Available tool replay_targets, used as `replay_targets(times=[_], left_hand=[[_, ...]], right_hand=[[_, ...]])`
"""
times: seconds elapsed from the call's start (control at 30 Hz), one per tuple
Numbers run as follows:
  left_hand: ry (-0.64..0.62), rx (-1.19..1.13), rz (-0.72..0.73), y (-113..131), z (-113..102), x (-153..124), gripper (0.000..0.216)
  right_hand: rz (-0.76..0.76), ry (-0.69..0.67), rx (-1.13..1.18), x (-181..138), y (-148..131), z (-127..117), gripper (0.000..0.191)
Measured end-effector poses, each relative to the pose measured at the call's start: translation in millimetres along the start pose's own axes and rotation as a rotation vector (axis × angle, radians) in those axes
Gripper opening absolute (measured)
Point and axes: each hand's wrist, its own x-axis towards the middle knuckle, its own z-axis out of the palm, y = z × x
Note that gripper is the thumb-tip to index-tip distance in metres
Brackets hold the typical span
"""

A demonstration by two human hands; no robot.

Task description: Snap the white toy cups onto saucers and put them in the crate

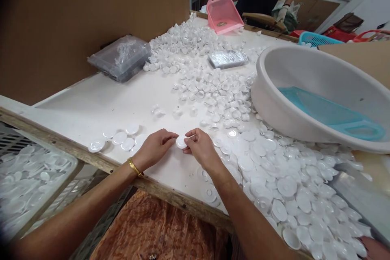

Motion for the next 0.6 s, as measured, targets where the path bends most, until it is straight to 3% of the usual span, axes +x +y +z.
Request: replay_targets(times=[0.27,0.43,0.6], left_hand=[[-0.014,-0.101,0.039,4.9,1.5,-1.7,0.029],[0.017,-0.097,-0.052,7.1,6.3,1.9,0.021],[-0.037,-0.074,-0.077,9.7,4.8,2.1,0.019]], right_hand=[[0.047,0.029,0.088,0.1,0.0,2.5,0.010],[0.036,0.034,0.075,2.2,3.3,-1.7,0.010],[0.020,0.032,0.010,2.7,5.4,-1.8,0.008]])
